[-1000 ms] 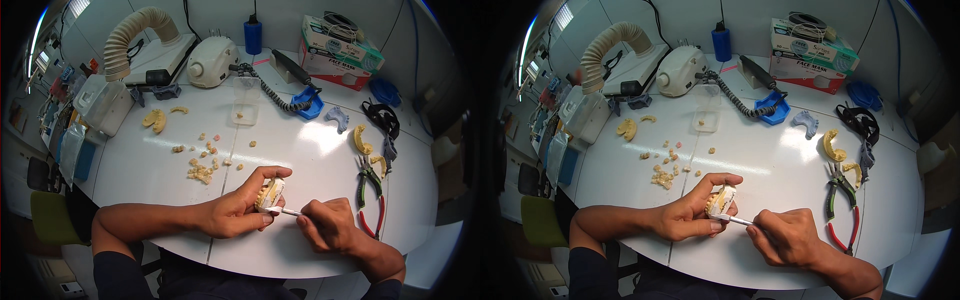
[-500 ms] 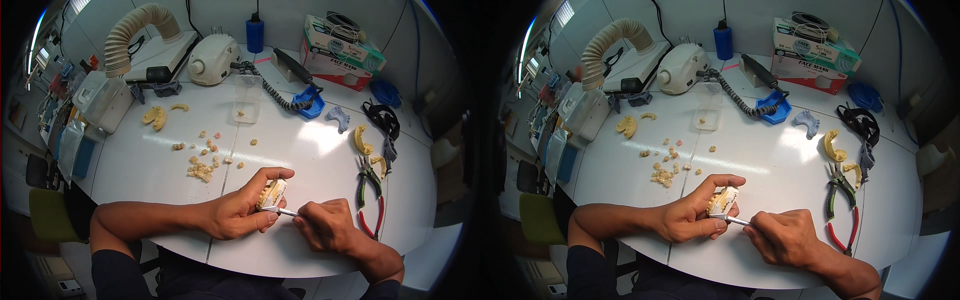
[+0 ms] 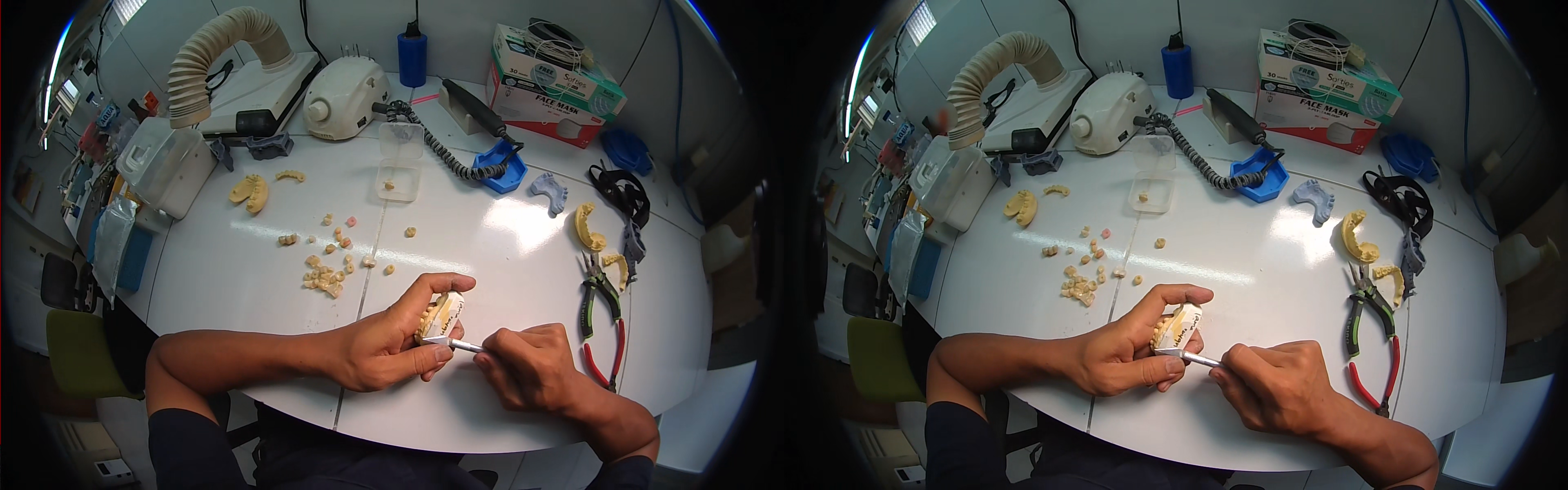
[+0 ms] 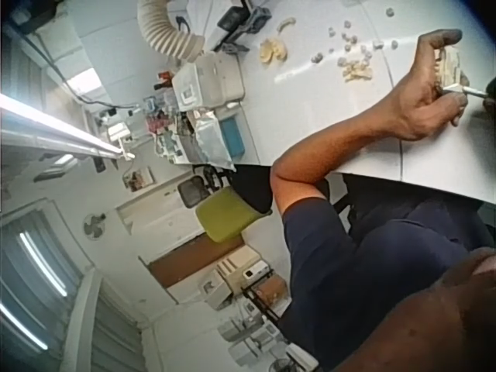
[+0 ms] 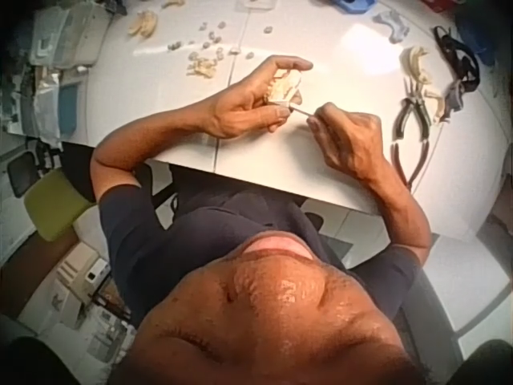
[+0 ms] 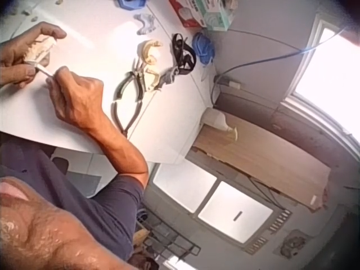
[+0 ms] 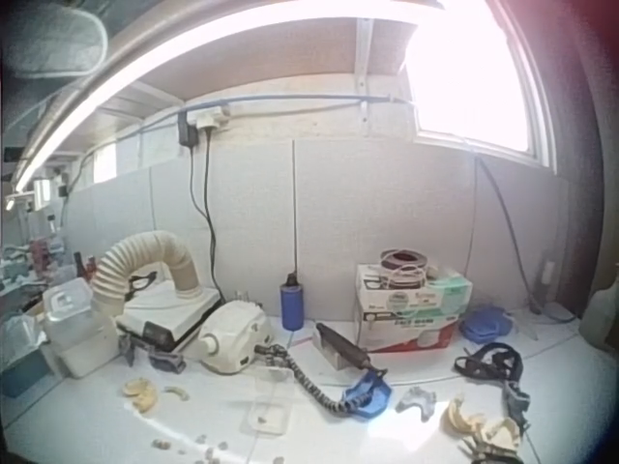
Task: Trimming and carving a dental cast using a small carving tool.
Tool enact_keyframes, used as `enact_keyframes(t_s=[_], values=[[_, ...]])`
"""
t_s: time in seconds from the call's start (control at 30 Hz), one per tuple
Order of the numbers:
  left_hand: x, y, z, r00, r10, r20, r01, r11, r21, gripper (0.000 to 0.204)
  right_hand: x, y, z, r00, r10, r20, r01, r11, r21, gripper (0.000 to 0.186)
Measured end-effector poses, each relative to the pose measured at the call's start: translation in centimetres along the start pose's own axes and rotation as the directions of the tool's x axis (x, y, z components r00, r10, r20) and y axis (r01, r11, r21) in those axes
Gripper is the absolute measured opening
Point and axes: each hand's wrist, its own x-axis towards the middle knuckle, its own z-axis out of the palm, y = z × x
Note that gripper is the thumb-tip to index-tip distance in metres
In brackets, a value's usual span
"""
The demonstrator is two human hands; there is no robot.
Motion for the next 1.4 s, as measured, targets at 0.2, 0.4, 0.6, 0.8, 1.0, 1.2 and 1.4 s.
enact_keyframes(t_s=[0.2, 0.4, 0.6, 0.8, 1.0, 1.2, 1.4], values=[[0.03, -0.26, -0.25, 1.000, 0.000, 0.014, 0.000, 1.000, 0.011, 0.078, 0.03, 0.08, -0.01, 1.000, 0.001, 0.001, -0.001, 1.000, 0.005, 0.019], [0.01, -0.38, -0.34, 1.000, -0.011, 0.015, 0.011, 0.999, 0.033, 0.077, 0.03, 0.03, 0.10, 1.000, -0.005, -0.004, 0.005, 1.000, -0.003, 0.019], [0.02, -0.16, -0.26, 1.000, 0.001, 0.010, -0.002, 0.998, 0.065, 0.075, -0.05, 0.05, 0.11, 1.000, -0.012, 0.000, 0.012, 1.000, -0.028, 0.021], [0.02, -0.13, -0.25, 1.000, -0.002, 0.005, 0.002, 0.996, 0.094, 0.074, 0.10, -0.09, 0.05, 1.000, -0.010, -0.005, 0.010, 0.999, -0.030, 0.021], [0.02, 0.09, -0.04, 1.000, 0.007, -0.017, -0.005, 0.996, 0.090, 0.063, 0.04, -0.07, 0.12, 1.000, -0.004, -0.015, 0.004, 0.999, -0.033, 0.021], [0.03, -0.27, -0.29, 1.000, 0.011, 0.004, -0.011, 0.990, 0.139, 0.070, 0.08, -0.19, 0.11, 1.000, -0.004, -0.012, 0.004, 1.000, -0.021, 0.021], [0.00, -0.28, -0.12, 1.000, 0.016, -0.010, -0.014, 0.986, 0.165, 0.067, -0.07, -0.08, 0.33, 1.000, 0.002, -0.029, -0.003, 1.000, -0.020, 0.022]])
